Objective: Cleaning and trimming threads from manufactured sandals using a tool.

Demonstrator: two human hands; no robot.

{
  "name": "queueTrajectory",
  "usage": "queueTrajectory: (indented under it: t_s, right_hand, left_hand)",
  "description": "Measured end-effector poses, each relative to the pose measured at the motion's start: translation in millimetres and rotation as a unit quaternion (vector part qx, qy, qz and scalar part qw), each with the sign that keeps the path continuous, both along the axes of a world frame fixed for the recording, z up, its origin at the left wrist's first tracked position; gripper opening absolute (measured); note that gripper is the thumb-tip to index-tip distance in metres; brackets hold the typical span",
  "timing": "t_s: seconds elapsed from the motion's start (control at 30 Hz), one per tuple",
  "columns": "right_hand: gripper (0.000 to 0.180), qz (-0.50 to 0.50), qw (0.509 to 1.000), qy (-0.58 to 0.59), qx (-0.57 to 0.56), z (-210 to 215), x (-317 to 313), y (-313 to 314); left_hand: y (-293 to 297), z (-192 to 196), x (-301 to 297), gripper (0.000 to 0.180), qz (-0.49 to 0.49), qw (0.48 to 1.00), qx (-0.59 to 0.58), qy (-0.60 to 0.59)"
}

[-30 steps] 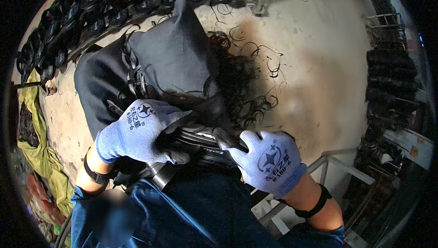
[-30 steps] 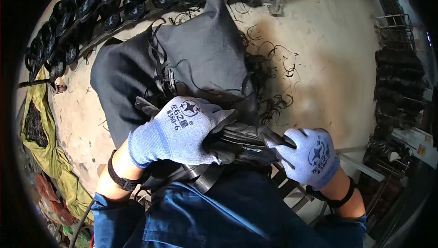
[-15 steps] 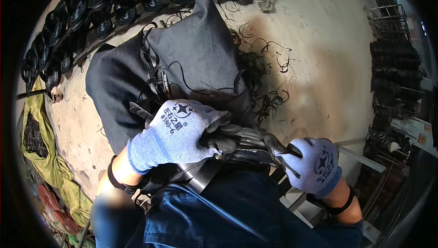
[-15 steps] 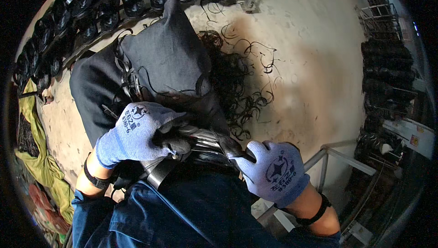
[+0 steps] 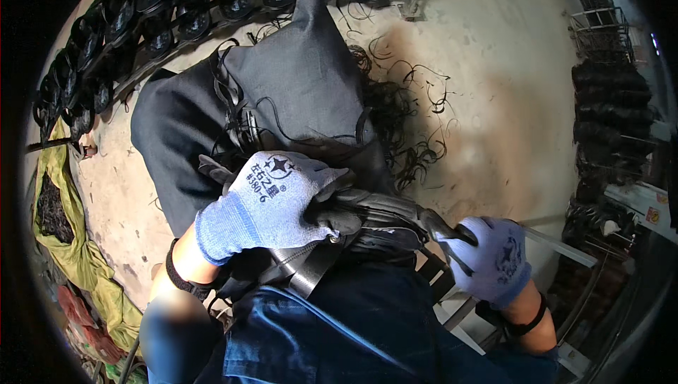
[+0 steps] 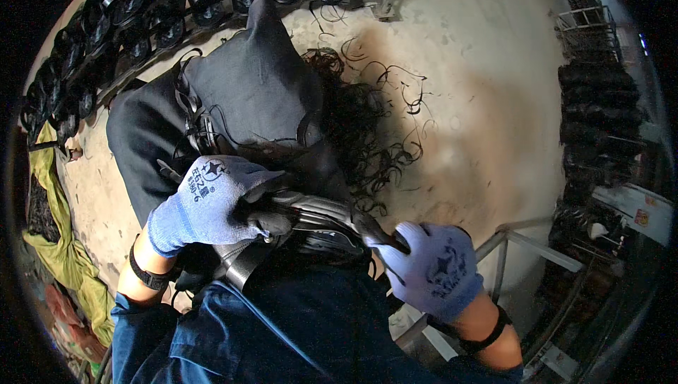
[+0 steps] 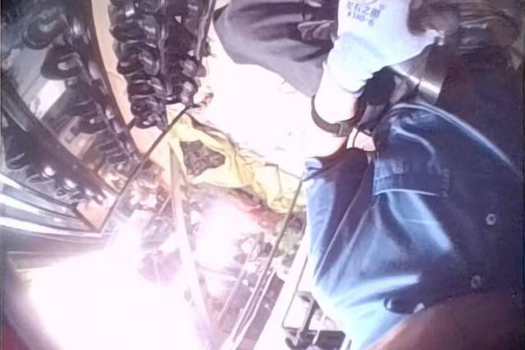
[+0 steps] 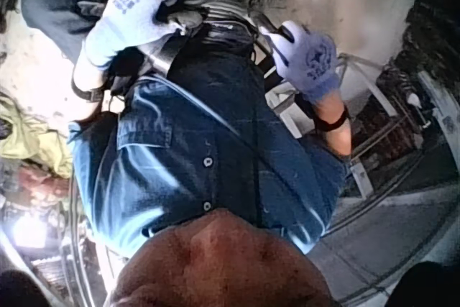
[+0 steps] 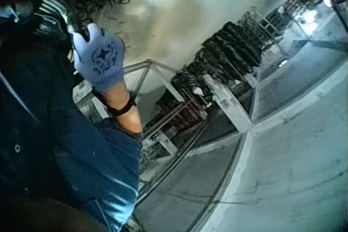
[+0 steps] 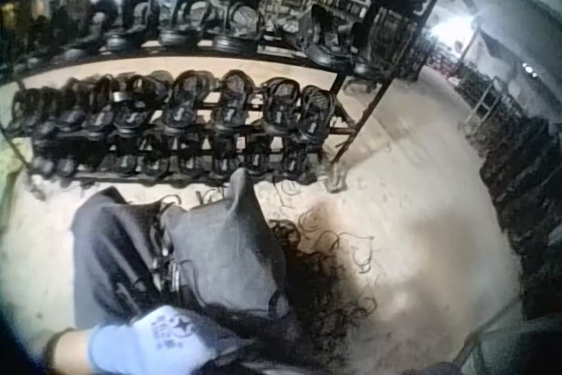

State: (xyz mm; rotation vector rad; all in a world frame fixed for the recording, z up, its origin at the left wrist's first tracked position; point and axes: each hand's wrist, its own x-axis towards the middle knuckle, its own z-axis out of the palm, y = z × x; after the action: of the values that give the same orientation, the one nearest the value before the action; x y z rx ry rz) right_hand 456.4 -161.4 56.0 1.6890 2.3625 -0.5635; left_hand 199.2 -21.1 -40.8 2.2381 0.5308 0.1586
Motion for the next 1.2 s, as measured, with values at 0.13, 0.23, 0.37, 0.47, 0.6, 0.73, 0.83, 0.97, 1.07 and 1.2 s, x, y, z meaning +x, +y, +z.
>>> queueTrajectory:
  t_s: [0.13,0.23,0.37,0.47,0.6,0.73,0.83,0.97,1.07,1.2]
  right_hand:
    - [0.027,0.042,0.999,-0.006,0.017,-2,-10,21]
    - [0.027,0.059,0.998,0.014,0.002,-7,-23,30]
    - [0.024,0.058,0.996,-0.015,-0.070,1,-41,42]
    - [0.026,0.067,0.993,-0.028,-0.091,3,-57,47]
    - [0.027,0.047,0.994,-0.011,-0.095,8,-52,46]
    - [0.027,0.018,0.995,-0.046,-0.085,25,-30,34]
    - [0.027,0.023,0.995,-0.056,-0.081,18,-38,40]
    - [0.026,0.048,0.997,-0.013,-0.059,2,-42,46]
    - [0.030,0.070,0.995,0.001,-0.066,-3,-52,53]
    - [0.033,0.069,0.996,0.019,-0.055,-20,-73,58]
  left_hand:
    - [0,0,-3,0.061,-0.003,1.000,0.008,0.008]
    - [-2,2,-4,0.062,-0.002,1.000,0.011,-0.004]
    - [0,-4,-17,0.067,-0.001,0.999,0.048,-0.018]
    - [2,12,-23,0.069,-0.015,0.999,0.025,0.042]
    - [10,10,-50,0.073,0.041,0.997,0.041,0.055]
    - [16,-1,-72,0.074,0.095,0.994,0.013,0.052]
    - [16,-9,-76,0.073,0.092,0.996,0.008,0.016]
    - [17,-4,-73,0.075,0.090,0.996,0.002,0.025]
    - [14,-4,-77,0.076,0.092,0.995,-0.017,0.020]
    - [12,-10,-84,0.079,0.083,0.996,-0.015,-0.021]
